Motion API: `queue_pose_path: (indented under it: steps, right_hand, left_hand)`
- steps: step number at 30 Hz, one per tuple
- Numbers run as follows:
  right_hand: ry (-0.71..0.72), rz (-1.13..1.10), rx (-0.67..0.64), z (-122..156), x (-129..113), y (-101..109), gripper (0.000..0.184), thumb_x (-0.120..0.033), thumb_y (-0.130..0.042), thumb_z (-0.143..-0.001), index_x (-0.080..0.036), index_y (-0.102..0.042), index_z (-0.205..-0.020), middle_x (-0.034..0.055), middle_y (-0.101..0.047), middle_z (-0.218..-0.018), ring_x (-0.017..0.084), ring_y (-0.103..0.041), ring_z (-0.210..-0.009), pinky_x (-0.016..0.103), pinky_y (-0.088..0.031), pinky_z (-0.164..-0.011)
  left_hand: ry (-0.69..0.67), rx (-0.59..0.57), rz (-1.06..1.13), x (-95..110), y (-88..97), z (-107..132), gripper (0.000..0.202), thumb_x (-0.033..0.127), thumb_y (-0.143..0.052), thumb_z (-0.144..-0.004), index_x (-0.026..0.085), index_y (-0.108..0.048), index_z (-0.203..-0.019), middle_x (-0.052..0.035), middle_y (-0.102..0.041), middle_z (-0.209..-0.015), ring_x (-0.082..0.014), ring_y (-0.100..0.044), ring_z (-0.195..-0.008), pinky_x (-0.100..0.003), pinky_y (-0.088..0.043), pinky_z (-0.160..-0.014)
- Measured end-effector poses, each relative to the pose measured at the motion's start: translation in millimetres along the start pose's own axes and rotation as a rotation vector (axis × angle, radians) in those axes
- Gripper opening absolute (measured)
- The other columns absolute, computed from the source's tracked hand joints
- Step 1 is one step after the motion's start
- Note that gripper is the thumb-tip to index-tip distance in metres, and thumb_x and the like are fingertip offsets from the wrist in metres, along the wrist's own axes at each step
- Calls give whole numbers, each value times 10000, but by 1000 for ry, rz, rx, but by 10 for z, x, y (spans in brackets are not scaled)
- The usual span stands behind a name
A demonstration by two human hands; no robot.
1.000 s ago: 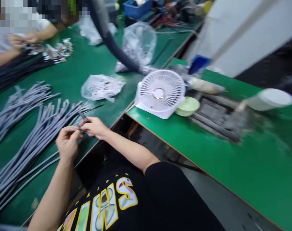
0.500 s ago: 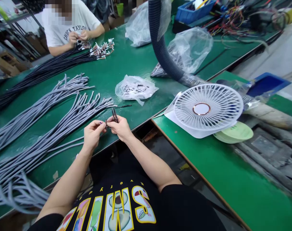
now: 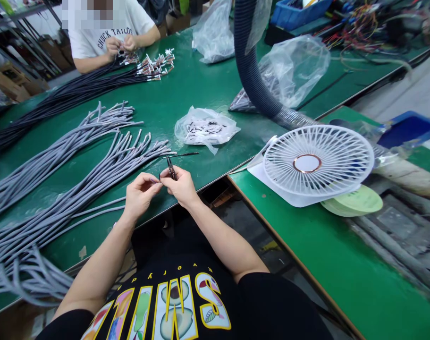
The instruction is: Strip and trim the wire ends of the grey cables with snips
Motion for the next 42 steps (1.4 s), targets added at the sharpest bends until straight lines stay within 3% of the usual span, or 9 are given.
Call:
queue_pose_path:
  steps: [3,6,11,15,21,27,31,35,42]
  right_hand:
    - [-26,6,-17,7,-5,1,169,-192,-724,-556,-157,-608,-673,-96,-457,-487,8,-300,-359,177,-184,-356]
    - [-40,23,-47,20,1,-8,172,-199,-728,-565,-159,-605,-677,-102,-423,-460,10,-278,-353,183,-171,-364]
    - [43,172,-67,58,-7,-18,179,-250,-733,-603,-160,-621,-710,-81,-455,-497,29,-319,-396,196,-222,-392]
    - [191,366,-97,123,-113,-24,117,-237,-697,-650,-155,-630,-699,-46,-526,-577,55,-402,-489,209,-313,-466]
    - [213,491,-182,206,-252,-56,91,-238,-682,-695,-157,-663,-733,-28,-578,-614,77,-456,-516,231,-366,-519]
    - [177,413,-196,120,-185,-47,115,-277,-716,-706,-172,-671,-690,-15,-598,-616,92,-486,-542,231,-373,-514]
    - [-38,161,-220,71,-2,-69,233,-334,-768,-665,-160,-618,-703,-76,-467,-492,23,-298,-372,196,-203,-381]
    - [-222,-52,-301,80,145,-140,335,-359,-815,-620,-159,-556,-692,-95,-458,-471,-8,-246,-325,173,-160,-358]
    - [-178,21,-244,72,181,-147,364,-400,-823,-609,-169,-567,-725,-107,-419,-457,1,-235,-335,179,-162,-355]
  left_hand:
    - [-63,-99,-45,58,60,-2,94,224,-726,-699,170,-685,-765,-24,-598,-820,-124,-570,-756,-237,-472,-661]
    - [152,-264,90,66,122,-43,152,285,-709,-709,154,-698,-785,-29,-613,-817,-125,-600,-698,-268,-501,-662]
    - [468,-337,131,141,156,-171,376,456,-742,-676,122,-579,-612,-11,-597,-583,-95,-556,-501,-240,-466,-535]
    - [521,-555,-36,213,141,-273,392,402,-816,-601,141,-527,-645,23,-581,-535,-68,-510,-460,-182,-389,-453]
    - [540,-855,-133,128,163,-234,330,443,-732,-709,135,-632,-774,15,-606,-576,-71,-526,-420,-175,-379,-401]
    - [455,-595,80,19,200,-133,346,392,-792,-641,133,-573,-709,-40,-678,-641,-112,-606,-438,-203,-456,-443]
    - [408,-470,189,-17,236,-93,458,333,-796,-641,181,-484,-940,9,-683,-625,-123,-599,-396,-191,-447,-406]
    - [332,-462,194,-47,264,-68,587,311,-781,-659,187,-517,-1169,37,-656,-626,-118,-595,-400,-194,-449,-406]
    - [274,-469,70,-23,354,-64,258,342,-730,-709,125,-717,-847,-16,-630,-620,-71,-514,-386,-195,-398,-406]
Point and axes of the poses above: each hand's wrist, its own z-axis away from the middle knuckle, its own y-axis out of the back of the hand, x = y × z, the point moved 3 cm from there along -z, towards the middle knuckle
